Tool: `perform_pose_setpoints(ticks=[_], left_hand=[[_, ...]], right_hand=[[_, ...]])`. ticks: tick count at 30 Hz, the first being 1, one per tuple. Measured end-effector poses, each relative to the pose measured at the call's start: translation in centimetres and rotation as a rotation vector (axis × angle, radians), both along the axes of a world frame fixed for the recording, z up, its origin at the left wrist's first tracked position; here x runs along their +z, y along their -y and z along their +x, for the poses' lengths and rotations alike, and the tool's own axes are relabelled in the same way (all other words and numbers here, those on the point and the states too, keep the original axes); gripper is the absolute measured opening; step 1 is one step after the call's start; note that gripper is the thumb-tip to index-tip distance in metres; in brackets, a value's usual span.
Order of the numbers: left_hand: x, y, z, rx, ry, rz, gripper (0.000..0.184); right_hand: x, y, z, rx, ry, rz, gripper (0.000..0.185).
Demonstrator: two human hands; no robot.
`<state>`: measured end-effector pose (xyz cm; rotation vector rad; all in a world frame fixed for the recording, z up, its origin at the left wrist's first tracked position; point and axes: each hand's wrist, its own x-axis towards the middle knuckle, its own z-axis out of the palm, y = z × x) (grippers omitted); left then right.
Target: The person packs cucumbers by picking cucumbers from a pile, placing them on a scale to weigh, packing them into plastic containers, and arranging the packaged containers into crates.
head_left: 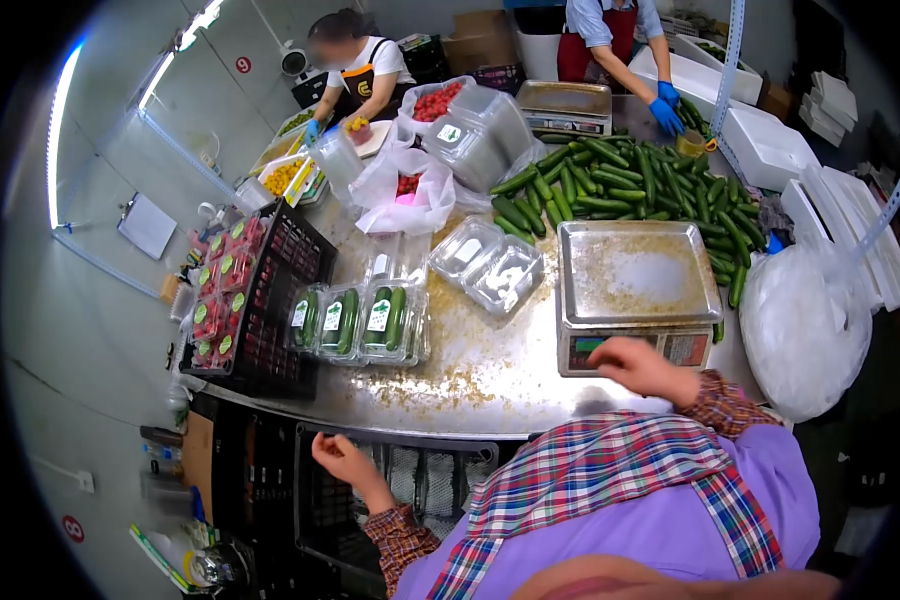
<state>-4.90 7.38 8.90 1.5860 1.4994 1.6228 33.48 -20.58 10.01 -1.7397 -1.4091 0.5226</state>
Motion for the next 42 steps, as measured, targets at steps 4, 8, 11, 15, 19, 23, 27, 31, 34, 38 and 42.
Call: perform_pose_setpoints(ticks=[4,8,11,15,19,23,27,31,34,38,42], left_hand=[[-1.8,1.5,6.7,-0.361,-0.006,-0.066,0.023],[-6.0,4.7,12.4,-0.676,-0.196,-0.271,0.020],[-9.3,6.5,15.0,-0.852,-0.295,-0.400,0.019],[-10.5,8.1,17.7,-0.932,-0.468,-0.408,0.019],[-8.1,5.8,21.9,-0.967,-0.620,-0.225,0.019],[-6.7,0.9,28.6,-0.966,-0.595,-0.016,0.018],[-6.6,-3.9,35.8,-0.901,-0.842,0.383,0.022],[-6.7,-2.0,38.3,-0.680,-1.293,0.459,0.025],[-8.1,-2.3,39.7,-0.753,-1.472,0.178,0.022],[-9.2,-3.2,39.7,-0.794,-1.488,0.246,0.018],[-8.8,-3.5,40.3,-0.784,-1.516,0.216,0.017]], right_hand=[[4.9,7.1,9.6,-0.438,0.198,0.112,0.017],[4.8,18.7,22.8,-0.870,0.477,0.286,0.018],[2.0,29.5,29.7,-1.143,0.650,-0.234,0.017],[-12.7,43.6,35.8,-1.118,0.750,-0.374,0.029],[-8.6,39.0,29.2,-1.036,0.109,-0.581,0.034],[-9.8,38.7,31.2,-1.064,0.457,-0.596,0.029],[-8.5,37.2,31.0,-1.201,0.414,-0.380,0.021],[-8.1,37.6,30.0,-1.275,0.356,-0.012,0.021],[-9.8,39.9,31.2,-1.476,0.357,0.134,0.023],[-8.5,40.3,30.4,-1.579,0.318,0.334,0.032],[-6.0,39.1,29.2,-1.456,-0.028,0.679,0.034]])
